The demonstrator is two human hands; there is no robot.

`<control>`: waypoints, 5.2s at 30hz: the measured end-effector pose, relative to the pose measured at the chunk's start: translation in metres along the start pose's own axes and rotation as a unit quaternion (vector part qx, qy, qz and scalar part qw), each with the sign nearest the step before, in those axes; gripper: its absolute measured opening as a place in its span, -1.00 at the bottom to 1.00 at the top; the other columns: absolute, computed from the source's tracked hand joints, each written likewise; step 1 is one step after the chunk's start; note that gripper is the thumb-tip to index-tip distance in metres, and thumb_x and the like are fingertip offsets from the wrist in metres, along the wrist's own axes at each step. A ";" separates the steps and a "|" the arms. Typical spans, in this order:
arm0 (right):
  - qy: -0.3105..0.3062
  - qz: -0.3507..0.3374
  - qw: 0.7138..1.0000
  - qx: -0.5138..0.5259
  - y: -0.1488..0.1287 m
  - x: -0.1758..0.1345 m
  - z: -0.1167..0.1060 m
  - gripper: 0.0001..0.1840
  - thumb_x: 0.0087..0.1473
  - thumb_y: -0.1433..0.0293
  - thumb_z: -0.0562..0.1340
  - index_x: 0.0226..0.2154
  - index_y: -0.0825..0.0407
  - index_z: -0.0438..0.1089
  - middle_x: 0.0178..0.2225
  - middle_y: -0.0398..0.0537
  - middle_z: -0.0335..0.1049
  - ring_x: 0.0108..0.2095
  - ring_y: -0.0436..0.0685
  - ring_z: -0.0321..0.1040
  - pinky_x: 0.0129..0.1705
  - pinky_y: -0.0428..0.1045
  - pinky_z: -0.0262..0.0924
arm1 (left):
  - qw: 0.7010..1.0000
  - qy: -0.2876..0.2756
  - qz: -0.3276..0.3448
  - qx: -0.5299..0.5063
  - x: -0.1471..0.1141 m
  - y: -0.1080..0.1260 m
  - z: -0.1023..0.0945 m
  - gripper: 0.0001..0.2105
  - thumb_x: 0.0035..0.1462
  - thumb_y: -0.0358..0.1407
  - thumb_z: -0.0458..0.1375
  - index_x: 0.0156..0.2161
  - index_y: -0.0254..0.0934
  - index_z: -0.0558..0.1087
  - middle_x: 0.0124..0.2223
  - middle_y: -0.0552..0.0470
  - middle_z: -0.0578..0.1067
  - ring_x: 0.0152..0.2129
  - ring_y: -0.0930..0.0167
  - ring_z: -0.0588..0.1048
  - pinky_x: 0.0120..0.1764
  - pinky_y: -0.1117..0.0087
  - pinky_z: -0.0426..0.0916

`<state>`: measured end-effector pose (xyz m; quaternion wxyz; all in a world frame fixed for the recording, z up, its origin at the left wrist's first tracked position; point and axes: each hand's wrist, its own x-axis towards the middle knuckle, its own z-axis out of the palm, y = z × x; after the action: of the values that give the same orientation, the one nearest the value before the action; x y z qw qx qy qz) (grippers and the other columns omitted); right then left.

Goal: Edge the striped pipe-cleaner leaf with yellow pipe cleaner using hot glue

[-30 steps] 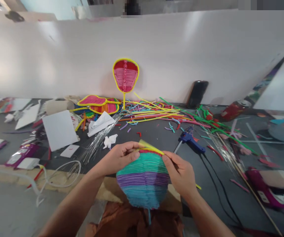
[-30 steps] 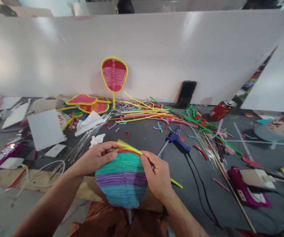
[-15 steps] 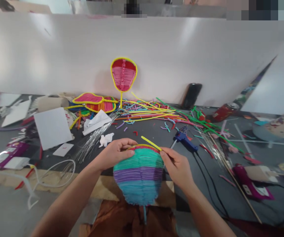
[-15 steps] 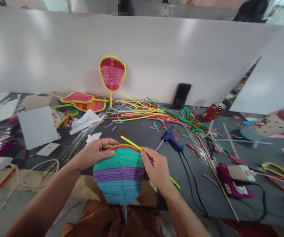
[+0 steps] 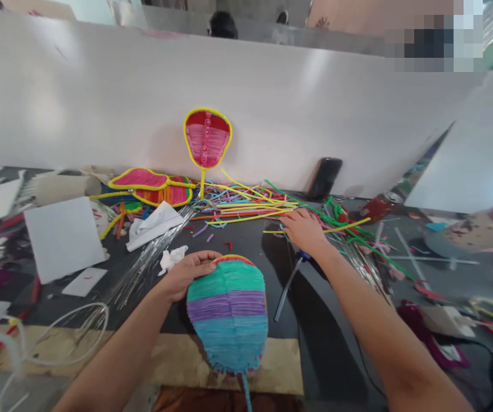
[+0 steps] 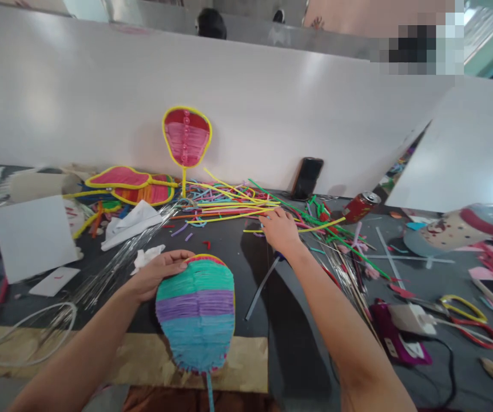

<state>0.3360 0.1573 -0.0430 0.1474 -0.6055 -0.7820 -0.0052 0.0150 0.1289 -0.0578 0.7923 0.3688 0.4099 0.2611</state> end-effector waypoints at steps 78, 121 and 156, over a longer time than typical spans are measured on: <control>0.089 -0.237 0.967 -0.032 -0.106 -0.059 -0.059 -0.71 0.27 0.43 0.06 -0.13 0.00 0.48 -0.37 -0.08 0.51 -0.41 0.10 0.28 -0.38 0.02 0.08 | 0.992 -0.014 0.040 0.120 -0.036 0.010 0.040 -0.82 0.09 -0.26 0.15 -0.25 -0.30 0.52 -0.37 0.07 0.55 -0.53 0.51 0.43 -0.43 0.53 0.25; 0.121 -0.252 0.960 0.021 -0.103 -0.069 -0.064 -0.68 0.24 0.53 0.04 -0.25 0.02 0.51 -0.34 -0.08 0.53 -0.40 0.05 0.27 -0.37 -0.02 0.10 | 0.956 -0.074 0.116 0.258 -0.049 0.020 0.074 -0.87 0.23 -0.26 -0.02 -0.15 -0.20 0.15 -0.55 0.24 0.18 -0.64 0.53 0.14 -0.56 0.52 0.03; 0.015 0.176 0.814 0.553 -0.098 -0.089 -0.009 -0.75 0.04 0.31 0.25 -0.20 -0.03 0.53 -0.26 -0.11 0.57 -0.30 0.10 0.47 -0.27 0.00 0.36 | 0.983 0.036 0.082 0.158 -0.012 0.002 0.039 -0.63 0.06 -0.17 0.19 -0.05 -0.25 0.27 -0.39 0.09 0.50 -0.56 0.49 0.46 -0.51 0.53 0.32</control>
<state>0.2650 0.0460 -0.0391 0.4679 -0.5490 -0.5306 0.4450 0.0417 0.1074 -0.0351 0.6846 0.5120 0.4426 0.2706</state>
